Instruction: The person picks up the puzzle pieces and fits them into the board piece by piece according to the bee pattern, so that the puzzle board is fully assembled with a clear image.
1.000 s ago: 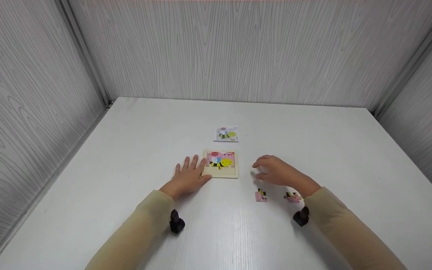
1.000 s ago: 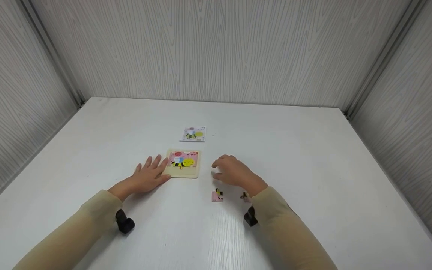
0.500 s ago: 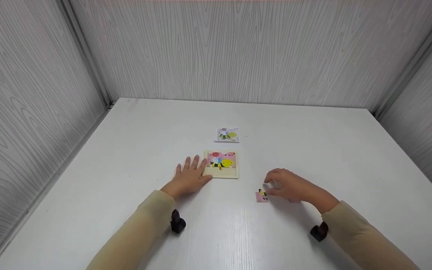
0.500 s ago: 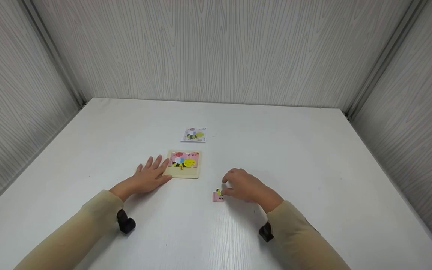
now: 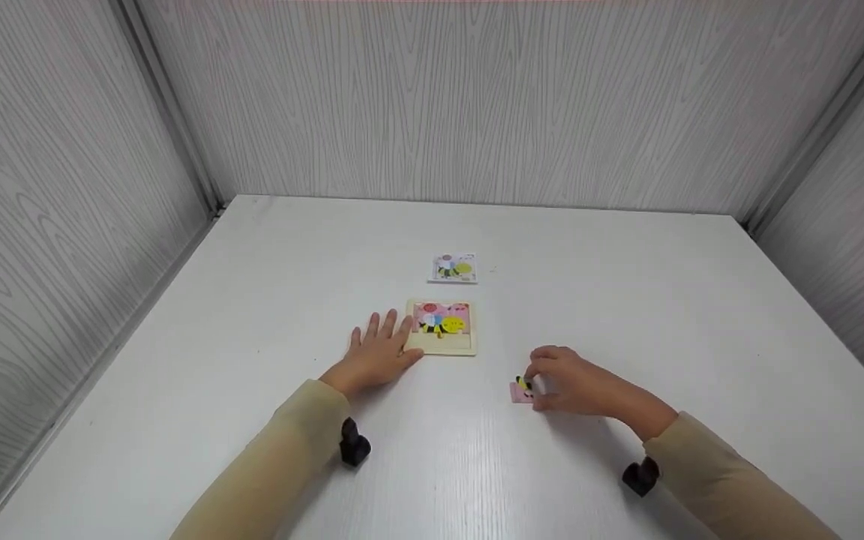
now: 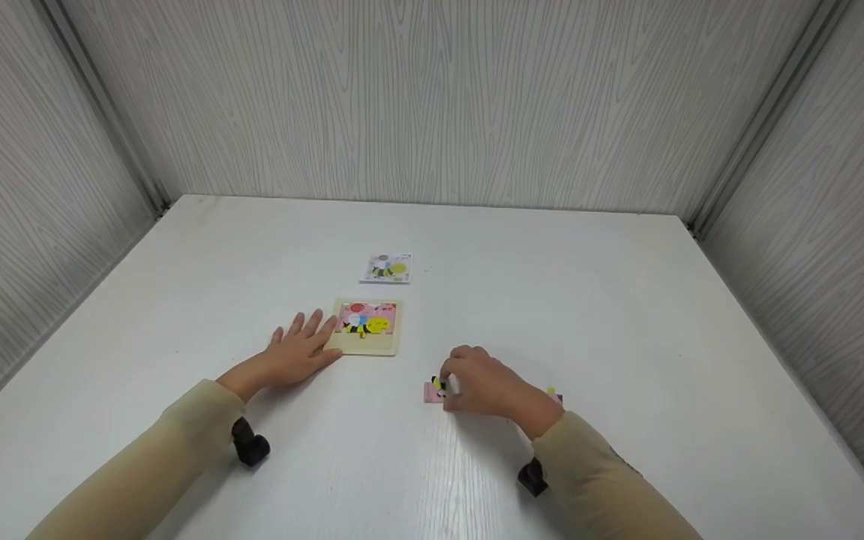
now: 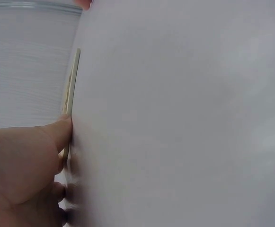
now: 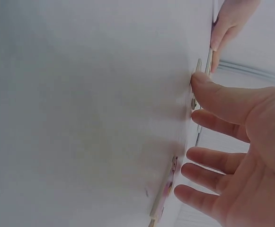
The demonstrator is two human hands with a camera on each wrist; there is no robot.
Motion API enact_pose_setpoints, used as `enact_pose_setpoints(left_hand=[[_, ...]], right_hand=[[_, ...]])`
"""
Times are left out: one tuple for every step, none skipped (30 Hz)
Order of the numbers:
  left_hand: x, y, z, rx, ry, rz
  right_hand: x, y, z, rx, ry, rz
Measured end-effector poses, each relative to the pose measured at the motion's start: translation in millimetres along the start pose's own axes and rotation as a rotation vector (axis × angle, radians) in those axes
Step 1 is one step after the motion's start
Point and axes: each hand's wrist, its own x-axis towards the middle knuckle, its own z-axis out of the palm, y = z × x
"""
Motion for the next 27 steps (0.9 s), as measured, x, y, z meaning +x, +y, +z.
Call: enact_pose_setpoints(left_hand=[[0.1, -0.4, -0.2, -0.002, 0.000, -0.002], [0.0, -0.8, -0.4, -0.002, 0.001, -0.003], [0.0, -1.2, -0.5, -0.003, 0.002, -0.006], [0.1, -1.8, -0.8, -0.002, 0.001, -0.009], [0.3, -2.3, -0.7, -0.004, 0.002, -0.008], [0.2, -2.6, -0.9, -0.007, 0.004, -0.006], [0.1, -2.9, -0.9, -0.011, 0.005, -0.005], [-0.1, -3.1, -0.8, -0.015, 0.005, -0.004], [-0.2, -3.1, -0.7, -0.017, 0.003, -0.005], [-0.3, -3.1, -0.5, -0.019, 0.003, -0.004], [-0.5, -3.0, -0.3, -0.021, 0.002, -0.005], [-1.0, -2.8, 0.0, -0.024, 0.003, -0.003], [-1.1, -2.7, 0.4, -0.024, 0.004, -0.001], [-1.2, -2.7, 0.9, -0.023, 0.003, -0.001], [-1.3, -2.6, 1.4, -0.021, 0.005, 0.001], [-1.3, -2.5, 1.7, -0.020, 0.006, 0.003], [-1.3, -2.5, 1.9, -0.019, 0.007, 0.007], [-1.1, -2.6, 2.0, -0.018, 0.008, 0.010], [-0.9, -2.5, 1.8, -0.016, 0.007, 0.009], [-1.1, -2.3, 1.5, -0.016, 0.006, 0.009], [-1.0, -2.2, 1.2, -0.018, 0.007, 0.011], [-1.1, -2.0, 0.8, -0.020, 0.006, 0.011], [-1.3, -1.8, 0.5, -0.021, 0.005, 0.012], [-1.3, -1.5, 0.4, -0.022, 0.004, 0.011], [-1.6, -1.0, 0.2, -0.021, 0.004, 0.011], [-1.6, -0.7, 0.2, -0.021, 0.004, 0.012], [-1.5, -0.4, 0.2, -0.021, 0.005, 0.011]], right_hand=[[0.6, -0.6, 0.1, -0.001, 0.002, -0.002], [1.2, -1.3, 0.2, 0.000, 0.004, -0.002], [1.8, -1.6, 0.3, -0.004, 0.008, -0.009], [2.2, -1.9, 0.4, -0.004, 0.010, -0.013], [2.6, -2.4, 0.4, -0.004, 0.011, -0.016], [3.0, -2.5, 0.6, -0.005, 0.012, -0.016], [3.3, -2.5, 0.8, -0.004, 0.012, -0.015], [3.4, -2.3, 1.0, -0.005, 0.013, -0.016], [3.6, -1.8, 1.4, -0.005, 0.014, -0.018], [3.8, -1.5, 1.8, -0.003, 0.014, -0.015], [4.0, -1.4, 2.2, -0.002, 0.018, -0.020], [4.1, -0.9, 2.7, -0.002, 0.023, -0.031], [4.2, -0.6, 3.1, 0.001, 0.029, -0.048], [4.3, -0.2, 3.7, 0.001, 0.039, -0.071], [4.5, 0.2, 4.2, 0.002, 0.048, -0.090], [4.7, 0.6, 4.8, 0.001, 0.058, -0.112], [4.9, 0.9, 5.2, -0.002, 0.066, -0.132], [5.2, 1.0, 5.2, -0.005, 0.071, -0.145], [5.6, 1.1, 5.2, -0.010, 0.074, -0.155], [6.0, 0.9, 5.0, -0.019, 0.074, -0.156], [6.4, 0.4, 4.6, -0.024, 0.070, -0.149], [6.7, -0.4, 4.1, -0.030, 0.065, -0.142], [7.2, -1.2, 3.6, -0.033, 0.060, -0.135], [7.9, -2.4, 3.1, -0.034, 0.055, -0.128], [8.7, -3.4, 2.7, -0.034, 0.053, -0.120], [9.6, -4.5, 2.3, -0.033, 0.052, -0.111], [10.9, -5.7, 1.8, -0.032, 0.055, -0.105]])
